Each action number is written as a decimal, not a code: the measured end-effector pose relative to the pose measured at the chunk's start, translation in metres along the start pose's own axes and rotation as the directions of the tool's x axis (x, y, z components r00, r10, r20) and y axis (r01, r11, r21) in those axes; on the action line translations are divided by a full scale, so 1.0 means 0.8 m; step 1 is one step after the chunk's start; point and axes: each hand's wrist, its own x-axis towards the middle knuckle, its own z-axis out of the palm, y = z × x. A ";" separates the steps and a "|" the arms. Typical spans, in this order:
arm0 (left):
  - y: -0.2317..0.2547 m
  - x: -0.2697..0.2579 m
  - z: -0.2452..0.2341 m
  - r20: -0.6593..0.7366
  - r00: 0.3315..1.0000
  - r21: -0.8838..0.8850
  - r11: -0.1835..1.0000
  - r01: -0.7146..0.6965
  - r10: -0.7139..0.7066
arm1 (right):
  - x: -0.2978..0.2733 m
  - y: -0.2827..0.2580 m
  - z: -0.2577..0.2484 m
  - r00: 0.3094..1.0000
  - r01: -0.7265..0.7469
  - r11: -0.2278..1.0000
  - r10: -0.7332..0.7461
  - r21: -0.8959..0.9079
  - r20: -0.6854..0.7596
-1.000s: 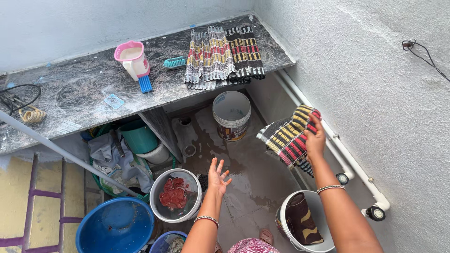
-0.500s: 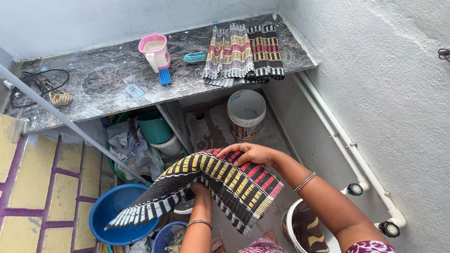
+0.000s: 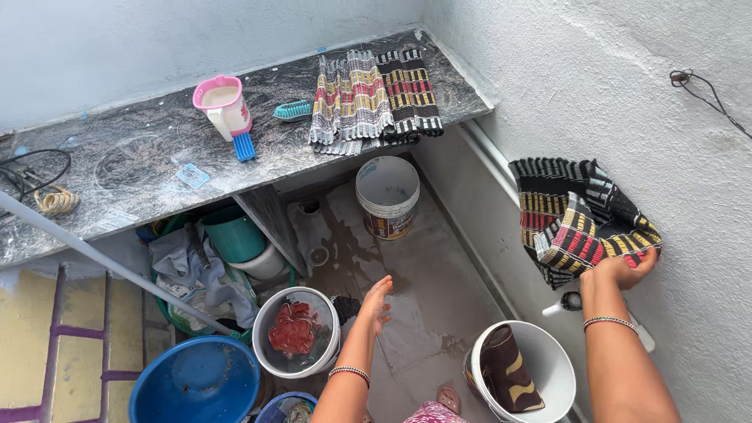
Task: The person picks up several floor mats from the floor and carries them to a washing area where they rinse each mat individually under a water tap.
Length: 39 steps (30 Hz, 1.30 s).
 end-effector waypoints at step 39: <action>0.181 -0.199 0.109 -0.112 0.547 0.433 0.536 -0.724 0.829 | -0.375 -0.017 -0.002 -0.015 -0.130 0.869 0.480 -0.478 0.877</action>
